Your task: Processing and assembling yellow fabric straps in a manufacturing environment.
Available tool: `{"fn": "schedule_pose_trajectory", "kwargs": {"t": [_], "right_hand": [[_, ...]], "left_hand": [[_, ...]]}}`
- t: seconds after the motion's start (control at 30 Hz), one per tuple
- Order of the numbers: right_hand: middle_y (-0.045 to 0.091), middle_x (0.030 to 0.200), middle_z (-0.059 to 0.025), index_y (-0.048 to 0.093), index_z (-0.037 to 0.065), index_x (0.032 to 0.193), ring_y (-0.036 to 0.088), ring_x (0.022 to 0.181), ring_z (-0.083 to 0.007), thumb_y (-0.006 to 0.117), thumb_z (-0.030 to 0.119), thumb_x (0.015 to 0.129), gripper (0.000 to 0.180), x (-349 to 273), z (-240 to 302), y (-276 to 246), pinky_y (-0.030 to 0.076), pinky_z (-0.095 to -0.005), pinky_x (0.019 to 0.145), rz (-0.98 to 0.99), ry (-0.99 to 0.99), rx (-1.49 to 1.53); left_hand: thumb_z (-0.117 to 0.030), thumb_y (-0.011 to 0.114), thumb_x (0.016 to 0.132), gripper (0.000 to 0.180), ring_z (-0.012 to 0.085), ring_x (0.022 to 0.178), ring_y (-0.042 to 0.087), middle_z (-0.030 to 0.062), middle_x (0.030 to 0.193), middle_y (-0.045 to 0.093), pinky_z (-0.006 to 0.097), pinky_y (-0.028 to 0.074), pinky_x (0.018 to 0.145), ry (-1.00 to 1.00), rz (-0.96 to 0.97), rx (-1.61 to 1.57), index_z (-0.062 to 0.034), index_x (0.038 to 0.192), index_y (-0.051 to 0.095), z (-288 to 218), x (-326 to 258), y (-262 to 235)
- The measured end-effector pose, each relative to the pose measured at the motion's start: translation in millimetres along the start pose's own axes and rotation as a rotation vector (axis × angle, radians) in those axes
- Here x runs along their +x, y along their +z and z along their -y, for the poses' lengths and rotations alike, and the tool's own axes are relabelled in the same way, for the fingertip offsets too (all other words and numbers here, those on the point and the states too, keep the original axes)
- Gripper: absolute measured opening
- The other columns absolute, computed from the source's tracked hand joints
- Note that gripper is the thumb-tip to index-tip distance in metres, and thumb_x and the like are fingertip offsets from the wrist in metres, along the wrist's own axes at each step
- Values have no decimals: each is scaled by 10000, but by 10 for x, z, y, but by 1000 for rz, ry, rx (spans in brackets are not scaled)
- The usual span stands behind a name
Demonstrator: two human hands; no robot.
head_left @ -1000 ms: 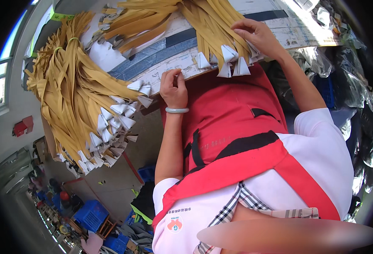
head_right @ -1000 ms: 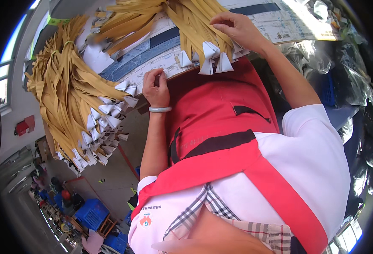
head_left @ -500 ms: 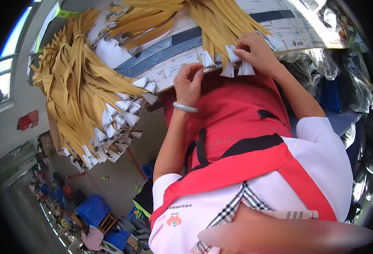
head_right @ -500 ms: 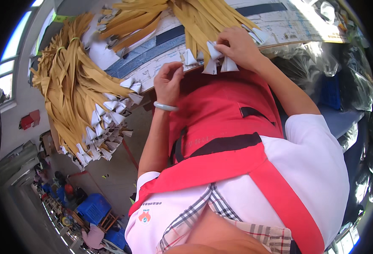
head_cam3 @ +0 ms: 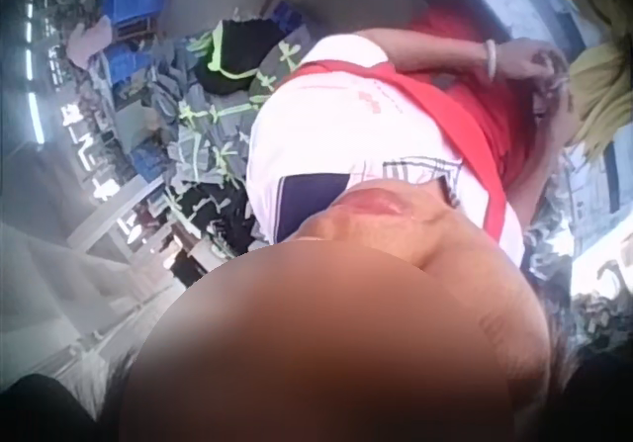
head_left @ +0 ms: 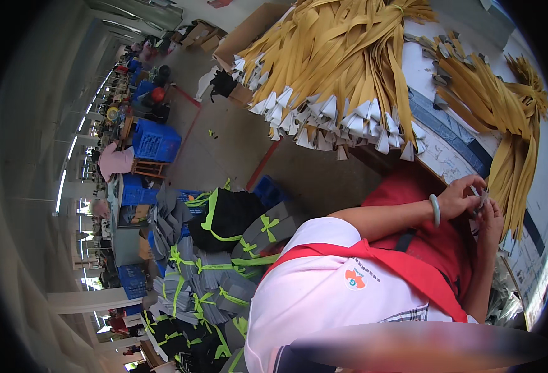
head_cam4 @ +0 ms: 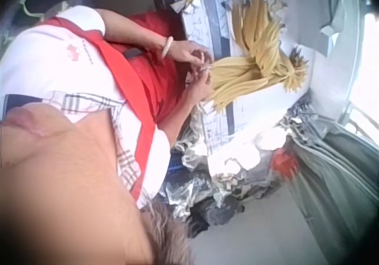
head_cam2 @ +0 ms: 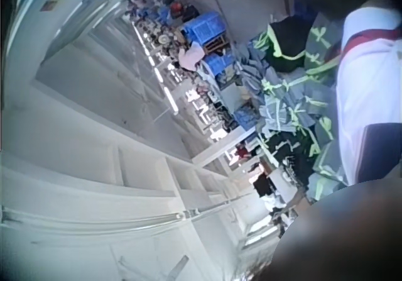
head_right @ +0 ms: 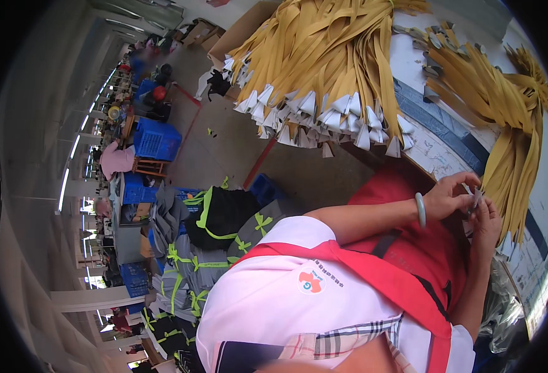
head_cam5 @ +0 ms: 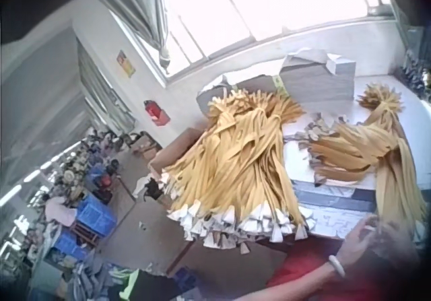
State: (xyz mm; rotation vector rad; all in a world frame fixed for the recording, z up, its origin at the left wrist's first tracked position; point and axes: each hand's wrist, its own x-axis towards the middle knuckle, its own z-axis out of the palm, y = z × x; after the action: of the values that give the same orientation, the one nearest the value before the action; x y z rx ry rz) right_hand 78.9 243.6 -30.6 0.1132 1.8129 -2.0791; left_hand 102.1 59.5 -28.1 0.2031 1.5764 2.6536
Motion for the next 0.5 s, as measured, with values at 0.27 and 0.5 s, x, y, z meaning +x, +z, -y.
{"fn": "schedule_pose_trajectory", "kwargs": {"t": [0.27,0.5], "right_hand": [[571,846,31,595,65,1091,482,691,-19,587,216,999,177,107,60,-77,373,-164,616,44,49,104],[534,902,32,578,49,1127,444,762,-50,559,179,1010,175,321,733,5,372,-201,674,282,-331,-512]], "left_hand": [[1,730,773,173,162,751,608,69,939,583,272,511,666,335,-51,427,-26,884,600,-133,113,-29],[-25,778,737,136,177,748,604,76,843,604,298,481,664,375,65,407,-33,824,673,-235,417,-100]]}}
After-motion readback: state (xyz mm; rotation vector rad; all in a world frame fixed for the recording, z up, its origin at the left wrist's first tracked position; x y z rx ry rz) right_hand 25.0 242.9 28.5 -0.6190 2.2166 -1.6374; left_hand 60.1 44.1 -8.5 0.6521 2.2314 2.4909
